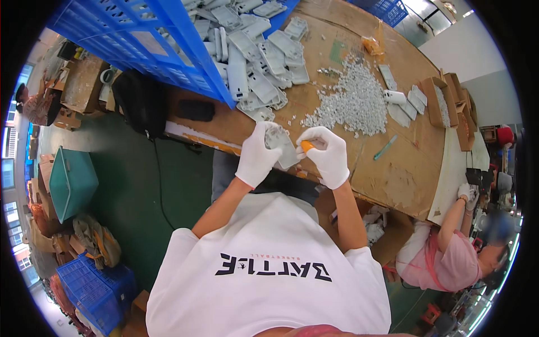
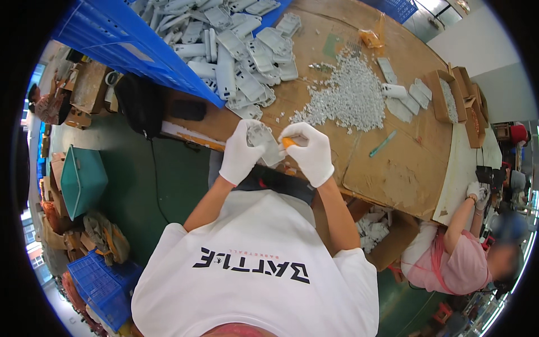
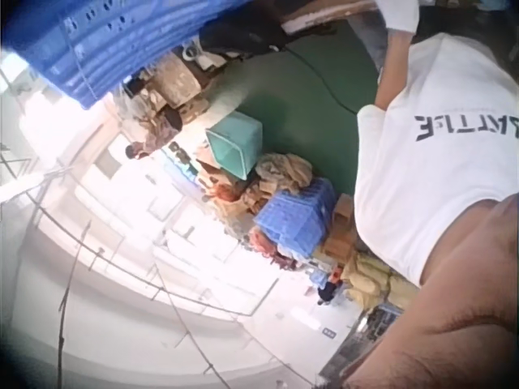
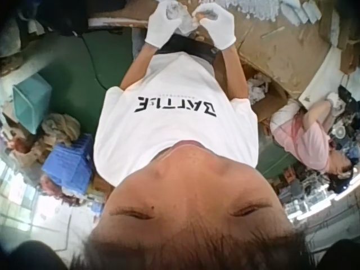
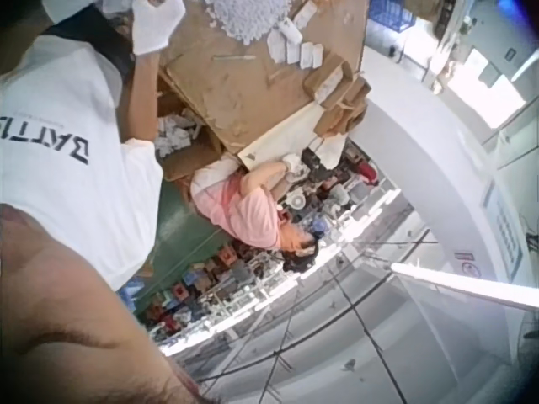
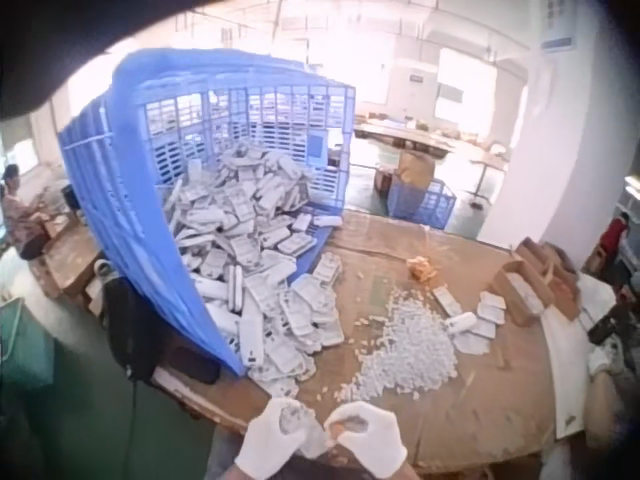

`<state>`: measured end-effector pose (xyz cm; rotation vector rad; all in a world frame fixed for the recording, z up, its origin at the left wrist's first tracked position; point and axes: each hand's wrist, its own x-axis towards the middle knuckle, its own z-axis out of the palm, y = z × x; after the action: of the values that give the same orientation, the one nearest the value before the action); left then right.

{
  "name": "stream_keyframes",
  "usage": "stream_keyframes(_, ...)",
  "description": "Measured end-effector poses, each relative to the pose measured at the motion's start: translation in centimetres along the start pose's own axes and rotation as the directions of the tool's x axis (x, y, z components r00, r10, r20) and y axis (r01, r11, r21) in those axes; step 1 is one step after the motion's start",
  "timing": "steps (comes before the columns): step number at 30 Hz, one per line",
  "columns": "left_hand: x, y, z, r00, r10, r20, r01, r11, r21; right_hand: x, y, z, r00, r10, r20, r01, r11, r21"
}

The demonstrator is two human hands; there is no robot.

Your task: The person assembles small electronic housing components by hand, inserting metallic parts and orange rubber pads into the housing.

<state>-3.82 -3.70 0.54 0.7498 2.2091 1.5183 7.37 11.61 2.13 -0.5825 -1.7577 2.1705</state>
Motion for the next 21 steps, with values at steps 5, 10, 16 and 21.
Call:
stream_keyframes(5,-0.2,1.7,0.5,0.998,0.063,-0.005,-0.063,0.998,0.032,0.1,0.6,2.2,0.951,-0.310,-0.023,0.273,0.868,-0.414)
stream_keyframes(10,-0.8,2.4,0.7,0.986,0.161,-0.051,-0.154,0.982,0.109,0.3,-0.2,3.2,0.818,-0.562,0.122,0.474,0.539,-0.696)
stream_keyframes(16,-0.6,2.1,0.2,0.990,0.135,0.030,-0.138,0.982,0.130,0.4,-0.7,4.0,0.904,-0.417,0.095,0.336,0.555,-0.761)
stream_keyframes(21,0.5,2.4,-1.0,0.961,0.210,0.178,-0.231,0.968,0.103,0.2,-1.7,4.2,0.983,-0.056,-0.177,-0.070,0.773,-0.630)
